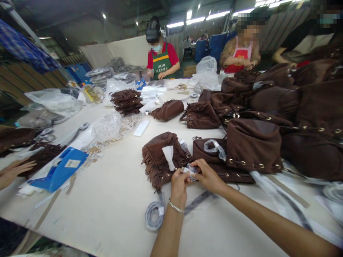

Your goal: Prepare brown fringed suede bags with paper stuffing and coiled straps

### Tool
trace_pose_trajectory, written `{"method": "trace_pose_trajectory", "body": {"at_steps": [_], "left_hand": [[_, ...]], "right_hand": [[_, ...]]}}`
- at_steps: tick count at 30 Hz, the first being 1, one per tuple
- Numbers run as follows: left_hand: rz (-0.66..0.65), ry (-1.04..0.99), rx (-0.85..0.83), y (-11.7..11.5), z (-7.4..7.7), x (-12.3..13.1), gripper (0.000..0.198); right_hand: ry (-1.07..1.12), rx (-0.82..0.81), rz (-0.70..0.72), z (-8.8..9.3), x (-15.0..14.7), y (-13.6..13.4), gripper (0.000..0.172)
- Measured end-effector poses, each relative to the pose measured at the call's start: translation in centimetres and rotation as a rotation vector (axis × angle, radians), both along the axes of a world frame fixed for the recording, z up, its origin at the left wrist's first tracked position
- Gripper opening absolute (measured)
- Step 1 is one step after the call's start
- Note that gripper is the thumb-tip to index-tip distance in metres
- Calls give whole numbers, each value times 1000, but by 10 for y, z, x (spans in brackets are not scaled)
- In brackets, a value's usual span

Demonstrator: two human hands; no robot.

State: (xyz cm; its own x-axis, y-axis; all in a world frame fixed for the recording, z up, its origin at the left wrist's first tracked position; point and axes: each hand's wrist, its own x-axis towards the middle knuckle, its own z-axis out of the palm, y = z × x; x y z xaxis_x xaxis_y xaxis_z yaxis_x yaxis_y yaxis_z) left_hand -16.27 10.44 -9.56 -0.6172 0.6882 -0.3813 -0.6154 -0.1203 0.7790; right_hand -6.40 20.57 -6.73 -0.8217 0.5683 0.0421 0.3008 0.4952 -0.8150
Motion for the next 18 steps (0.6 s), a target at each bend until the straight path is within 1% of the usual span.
{"method": "trace_pose_trajectory", "body": {"at_steps": [3, 5, 9, 13, 16, 18], "left_hand": [[-19, 4, -12, -1, 3, -1, 28], [-13, 38, -18, 0, 4, 1, 26], [50, 178, -26, 2, 8, 10, 22], [84, 314, -44, 3, 10, 18, 18], [63, 483, -79, 1, 11, 22, 12], [33, 671, -129, -1, 10, 25, 9]], "right_hand": [[8, -30, -18, 1, 0, -1, 33], [0, -62, -57, 2, 0, -2, 34], [-4, -98, -163, 4, 0, -6, 32], [21, -149, -237, -1, 0, -7, 31], [53, -226, -286, -9, -1, -5, 32], [81, -312, -309, -13, -2, -2, 32]]}}
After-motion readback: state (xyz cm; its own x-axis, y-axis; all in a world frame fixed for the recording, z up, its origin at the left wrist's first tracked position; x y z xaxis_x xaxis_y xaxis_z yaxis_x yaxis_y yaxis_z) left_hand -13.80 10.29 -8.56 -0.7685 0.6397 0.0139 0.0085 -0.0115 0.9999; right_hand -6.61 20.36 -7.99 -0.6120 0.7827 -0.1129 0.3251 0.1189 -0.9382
